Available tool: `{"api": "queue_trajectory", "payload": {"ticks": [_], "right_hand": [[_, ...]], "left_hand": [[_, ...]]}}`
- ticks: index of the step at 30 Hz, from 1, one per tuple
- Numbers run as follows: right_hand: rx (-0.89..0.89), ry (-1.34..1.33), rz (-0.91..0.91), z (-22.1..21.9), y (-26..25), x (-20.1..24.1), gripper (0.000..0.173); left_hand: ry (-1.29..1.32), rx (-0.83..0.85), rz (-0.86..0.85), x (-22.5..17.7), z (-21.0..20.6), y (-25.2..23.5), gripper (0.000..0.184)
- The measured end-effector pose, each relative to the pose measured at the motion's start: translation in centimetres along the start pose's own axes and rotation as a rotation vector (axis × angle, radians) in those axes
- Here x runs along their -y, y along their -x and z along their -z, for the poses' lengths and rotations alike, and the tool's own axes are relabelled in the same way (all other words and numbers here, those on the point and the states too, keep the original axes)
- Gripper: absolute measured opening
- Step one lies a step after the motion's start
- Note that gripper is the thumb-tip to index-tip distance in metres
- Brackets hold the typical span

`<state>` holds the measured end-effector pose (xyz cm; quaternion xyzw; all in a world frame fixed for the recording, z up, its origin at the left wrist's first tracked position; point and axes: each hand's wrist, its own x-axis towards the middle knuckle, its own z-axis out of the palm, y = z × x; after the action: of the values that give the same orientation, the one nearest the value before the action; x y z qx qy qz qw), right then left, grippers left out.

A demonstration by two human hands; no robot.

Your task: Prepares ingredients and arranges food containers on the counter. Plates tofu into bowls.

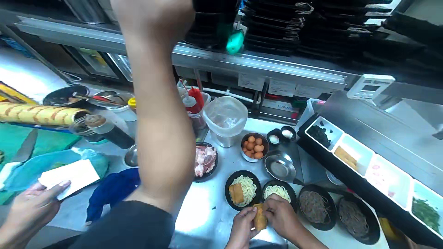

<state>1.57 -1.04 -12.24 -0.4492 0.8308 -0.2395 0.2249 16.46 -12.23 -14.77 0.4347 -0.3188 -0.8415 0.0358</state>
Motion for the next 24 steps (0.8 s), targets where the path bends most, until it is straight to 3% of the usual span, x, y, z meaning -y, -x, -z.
{"api": "queue_trajectory", "payload": {"ticks": [4, 8, 17, 24], "right_hand": [[0.038, 0.087, 0.009, 0.7, 1.0, -0.9, 0.006], [-0.011, 0.223, 0.151, 0.8, 1.7, -1.6, 0.009], [0.070, -0.142, 0.100, 6.4, 0.4, -2.5, 0.014], [0.290, 0.110, 0.009, 5.8, -3.0, -4.8, 0.017]], "left_hand": [[0.060, -0.008, 0.112, 1.3, -0.9, -0.9, 0.038], [0.135, -0.044, 0.136, 2.0, -1.5, -1.5, 0.040], [0.148, -0.270, -0.142, 1.7, -0.4, -0.1, 0.040], [0.143, -0.299, -0.151, 1.6, 1.8, 1.4, 0.040]]}}
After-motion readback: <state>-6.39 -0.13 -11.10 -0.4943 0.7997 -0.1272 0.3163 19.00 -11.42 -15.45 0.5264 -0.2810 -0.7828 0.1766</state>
